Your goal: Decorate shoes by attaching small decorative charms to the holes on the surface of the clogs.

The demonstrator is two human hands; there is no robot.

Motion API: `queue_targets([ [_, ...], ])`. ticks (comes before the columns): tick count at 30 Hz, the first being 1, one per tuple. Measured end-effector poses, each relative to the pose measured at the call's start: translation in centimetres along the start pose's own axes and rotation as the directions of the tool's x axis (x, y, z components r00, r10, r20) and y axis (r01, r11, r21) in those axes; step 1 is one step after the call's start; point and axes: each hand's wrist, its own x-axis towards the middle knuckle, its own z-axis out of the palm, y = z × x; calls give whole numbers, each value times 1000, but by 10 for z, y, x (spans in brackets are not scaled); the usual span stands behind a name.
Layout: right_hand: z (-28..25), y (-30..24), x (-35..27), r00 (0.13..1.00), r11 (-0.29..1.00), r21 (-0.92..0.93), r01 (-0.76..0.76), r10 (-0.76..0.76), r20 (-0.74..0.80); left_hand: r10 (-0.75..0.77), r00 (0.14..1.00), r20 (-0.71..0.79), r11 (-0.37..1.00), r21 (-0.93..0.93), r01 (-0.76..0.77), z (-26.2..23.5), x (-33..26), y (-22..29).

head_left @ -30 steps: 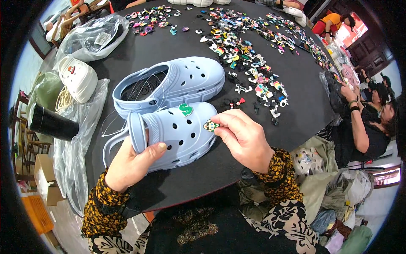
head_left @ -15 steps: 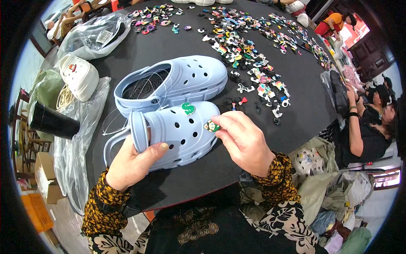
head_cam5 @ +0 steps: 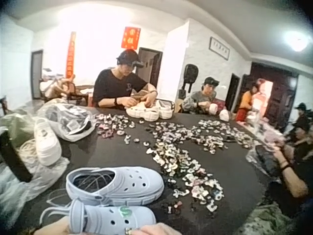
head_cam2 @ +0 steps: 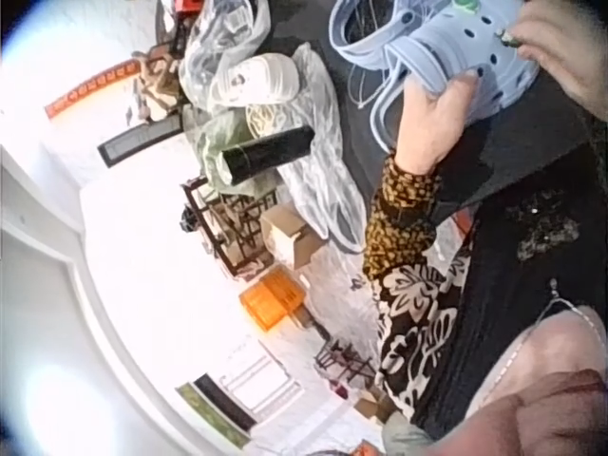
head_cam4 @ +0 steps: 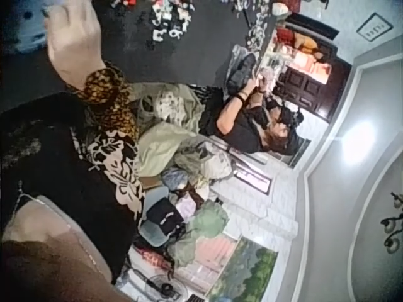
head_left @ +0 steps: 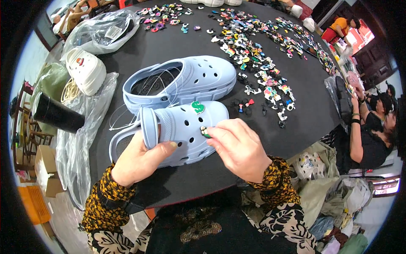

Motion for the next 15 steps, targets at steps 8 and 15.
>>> queue_targets([
  [8,-6,9,-3,995,992,-112,49,-58,-78,-70,996,-53,994,-85,65,5,0,1],
  [15,-6,8,-7,999,986,-165,3,-9,-38,-146,986,-83,989,-48,142,4,-1,2],
])
